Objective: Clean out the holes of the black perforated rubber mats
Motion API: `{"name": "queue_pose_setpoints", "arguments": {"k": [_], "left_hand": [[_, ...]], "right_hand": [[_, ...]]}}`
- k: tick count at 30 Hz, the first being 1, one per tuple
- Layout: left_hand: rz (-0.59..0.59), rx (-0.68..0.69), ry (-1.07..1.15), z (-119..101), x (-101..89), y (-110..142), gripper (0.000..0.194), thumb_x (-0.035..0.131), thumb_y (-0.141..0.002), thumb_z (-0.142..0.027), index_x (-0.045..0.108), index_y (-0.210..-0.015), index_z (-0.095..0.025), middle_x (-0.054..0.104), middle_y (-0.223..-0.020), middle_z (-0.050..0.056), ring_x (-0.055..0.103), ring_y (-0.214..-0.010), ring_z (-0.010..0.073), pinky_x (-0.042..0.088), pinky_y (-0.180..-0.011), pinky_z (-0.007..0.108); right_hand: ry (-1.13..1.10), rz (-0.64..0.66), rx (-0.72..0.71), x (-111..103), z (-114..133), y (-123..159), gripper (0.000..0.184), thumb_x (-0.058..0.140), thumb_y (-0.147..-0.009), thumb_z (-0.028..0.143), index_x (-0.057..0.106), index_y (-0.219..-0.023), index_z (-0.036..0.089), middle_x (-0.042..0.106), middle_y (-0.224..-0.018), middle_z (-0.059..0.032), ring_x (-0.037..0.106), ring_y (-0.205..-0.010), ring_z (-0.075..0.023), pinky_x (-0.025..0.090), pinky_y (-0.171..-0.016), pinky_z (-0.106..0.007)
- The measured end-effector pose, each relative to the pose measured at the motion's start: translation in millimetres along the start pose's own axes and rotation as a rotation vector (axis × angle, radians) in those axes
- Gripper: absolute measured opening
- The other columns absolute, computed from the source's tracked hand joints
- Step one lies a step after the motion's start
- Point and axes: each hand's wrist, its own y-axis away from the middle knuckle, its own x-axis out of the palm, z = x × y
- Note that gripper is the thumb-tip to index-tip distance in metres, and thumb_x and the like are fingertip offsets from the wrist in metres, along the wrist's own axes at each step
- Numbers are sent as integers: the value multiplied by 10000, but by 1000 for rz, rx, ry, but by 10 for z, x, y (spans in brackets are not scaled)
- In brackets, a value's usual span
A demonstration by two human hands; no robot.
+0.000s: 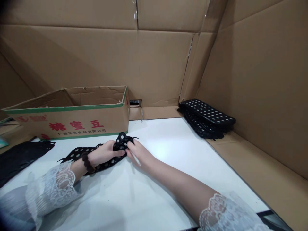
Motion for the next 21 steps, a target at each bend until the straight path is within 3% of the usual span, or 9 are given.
{"name": "queue_pose_setpoints", "arguments": {"k": [6,9,12,15,18,21], "left_hand": [[-7,-11,-10,2,4,9,217,526,-676,-360,513,-658,-144,524,-612,-31,463,-568,121,344,-523,216],[82,31,1,0,-62,-15,225,532,-672,-368,544,-701,-146,570,-671,-21,507,-636,143,379,-590,228],[164,80,-122,13,-112,-40,265,532,-672,-403,574,-746,-152,594,-708,-9,531,-677,170,390,-621,247],[42,180,-266,45,-102,-52,387,560,-651,-436,544,-934,-172,600,-882,19,536,-800,204,394,-701,275],[-120,224,-301,83,-56,-63,547,577,-640,-464,415,-1075,-174,555,-990,57,511,-886,215,385,-772,305],[-187,231,-317,109,-7,-72,329,435,-764,-421,412,-983,-177,551,-867,44,518,-790,187,397,-733,312]], "right_hand": [[133,-29,106,46,63,-59,136,308,-816,220,412,-750,163,416,-780,-44,411,-694,-140,346,-609,-259],[71,-51,91,16,77,-48,127,328,-808,216,409,-723,168,416,-753,-26,417,-674,-123,338,-605,-243],[-27,-24,138,-57,54,-14,181,372,-789,237,375,-621,170,395,-662,11,405,-600,-95,314,-549,-215],[-122,21,200,-203,3,2,270,361,-811,295,361,-572,169,422,-633,15,425,-591,-93,323,-543,-213],[17,-131,204,-393,-58,-14,286,339,-837,345,417,-626,169,476,-727,-16,468,-692,-119,351,-650,-242],[377,-188,146,-541,-131,-37,243,335,-847,351,455,-730,174,485,-783,-48,468,-703,-148,334,-649,-266]]}}
